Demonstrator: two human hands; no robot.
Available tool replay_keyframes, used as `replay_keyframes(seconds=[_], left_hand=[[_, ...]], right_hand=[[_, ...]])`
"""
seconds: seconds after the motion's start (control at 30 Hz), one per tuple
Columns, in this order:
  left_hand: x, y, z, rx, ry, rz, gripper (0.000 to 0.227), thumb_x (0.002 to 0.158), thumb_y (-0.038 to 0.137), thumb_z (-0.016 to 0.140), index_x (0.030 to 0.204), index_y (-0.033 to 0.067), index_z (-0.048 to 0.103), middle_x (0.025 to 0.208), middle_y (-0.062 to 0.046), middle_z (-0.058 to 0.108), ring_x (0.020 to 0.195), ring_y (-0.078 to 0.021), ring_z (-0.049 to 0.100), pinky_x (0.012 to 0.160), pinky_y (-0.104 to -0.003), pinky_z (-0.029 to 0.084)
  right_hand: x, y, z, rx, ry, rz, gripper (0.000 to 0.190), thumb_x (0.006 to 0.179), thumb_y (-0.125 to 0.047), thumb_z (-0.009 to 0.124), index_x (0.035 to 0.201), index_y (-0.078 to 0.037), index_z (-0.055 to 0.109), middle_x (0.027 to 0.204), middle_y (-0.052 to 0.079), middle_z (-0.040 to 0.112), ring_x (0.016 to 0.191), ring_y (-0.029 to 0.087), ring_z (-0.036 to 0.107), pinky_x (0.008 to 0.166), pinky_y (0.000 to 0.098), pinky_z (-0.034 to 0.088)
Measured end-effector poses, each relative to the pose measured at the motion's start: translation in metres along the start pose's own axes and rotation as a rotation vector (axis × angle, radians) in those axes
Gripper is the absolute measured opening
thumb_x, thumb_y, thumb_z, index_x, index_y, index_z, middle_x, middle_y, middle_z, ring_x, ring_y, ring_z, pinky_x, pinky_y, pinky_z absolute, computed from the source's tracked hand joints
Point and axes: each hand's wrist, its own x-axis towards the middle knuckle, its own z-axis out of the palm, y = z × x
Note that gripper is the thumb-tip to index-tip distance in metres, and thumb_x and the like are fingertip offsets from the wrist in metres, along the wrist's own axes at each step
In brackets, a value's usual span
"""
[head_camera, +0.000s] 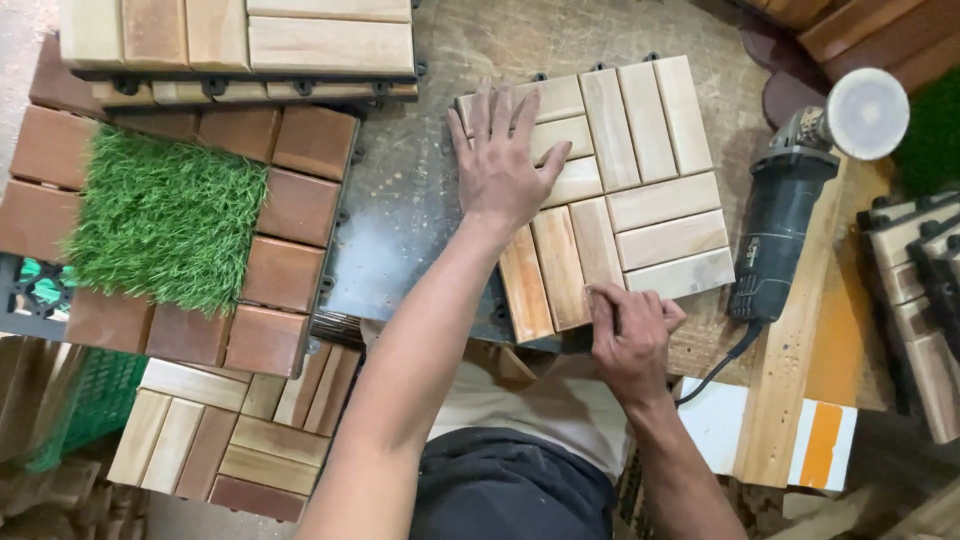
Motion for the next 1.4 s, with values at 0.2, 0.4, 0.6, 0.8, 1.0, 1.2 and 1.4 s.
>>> replay_keyframes(seconds=[0.2,0.4,0.6,0.8,1.0,1.2,1.4], left_hand=[[0.002,0.003,-0.007,-0.011,-0.042,-0.007,0.069,0.096,0.065,0.058,0.149,0.0210,0.052,0.156,-0.014,0.049,0.152,-0.0349,0.028,0.123,-0.068,0.010],[0.003,0.003,-0.010,-0.009,-0.070,-0.021,0.070,0.096,0.064,0.057,0.151,0.0230,0.049,0.159,-0.012,0.045,0.153,-0.0344,0.026,0.124,-0.066,0.009],[0.004,0.003,-0.009,-0.015,-0.044,-0.015,0.068,0.095,0.063,0.058,0.149,0.0224,0.051,0.157,-0.011,0.047,0.152,-0.0336,0.027,0.124,-0.066,0.012],[0.006,0.001,-0.006,-0.028,-0.053,0.000,0.067,0.096,0.061,0.057,0.149,0.0216,0.051,0.158,-0.011,0.046,0.152,-0.0338,0.027,0.124,-0.065,0.012],[0.007,-0.001,-0.004,-0.040,-0.005,0.008,0.065,0.095,0.060,0.061,0.147,0.0203,0.055,0.155,-0.009,0.049,0.151,-0.0327,0.031,0.124,-0.064,0.014],[0.006,0.001,-0.004,-0.027,-0.032,-0.002,0.065,0.097,0.059,0.059,0.148,0.0207,0.053,0.158,-0.011,0.045,0.152,-0.0335,0.028,0.125,-0.065,0.014],[0.006,0.003,-0.007,-0.013,-0.040,-0.006,0.065,0.097,0.060,0.058,0.149,0.0200,0.053,0.161,-0.013,0.039,0.154,-0.0333,0.023,0.125,-0.065,0.014]], right_hand=[[-0.013,-0.004,-0.010,0.050,-0.051,0.172,0.031,0.101,-0.034,0.067,0.122,-0.011,0.069,0.109,0.001,0.075,0.087,0.017,0.061,0.093,0.0349,0.027],[-0.008,-0.011,-0.007,0.075,-0.017,0.270,0.020,0.098,-0.032,0.070,0.104,-0.013,0.075,0.099,0.000,0.076,0.093,0.018,0.064,0.096,0.0383,0.029],[0.031,0.000,0.025,0.093,0.070,0.244,0.023,0.098,-0.034,0.072,0.096,-0.011,0.073,0.088,0.000,0.073,0.090,0.019,0.062,0.095,0.0412,0.029],[0.090,0.006,0.053,0.142,0.076,0.315,0.021,0.097,-0.037,0.071,0.097,-0.016,0.072,0.092,-0.002,0.073,0.094,0.022,0.061,0.095,0.0436,0.030],[0.069,0.005,0.042,0.105,0.037,0.302,0.022,0.101,-0.038,0.066,0.095,-0.017,0.070,0.092,-0.003,0.072,0.091,0.022,0.059,0.091,0.0418,0.027],[-0.010,0.001,0.014,0.097,0.018,0.311,0.025,0.100,-0.039,0.066,0.099,-0.015,0.070,0.092,-0.002,0.069,0.095,0.018,0.057,0.101,0.0411,0.025],[0.006,-0.002,0.014,0.005,0.056,0.218,0.021,0.100,-0.031,0.070,0.096,-0.010,0.071,0.092,0.002,0.073,0.091,0.021,0.057,0.093,0.0406,0.024]])
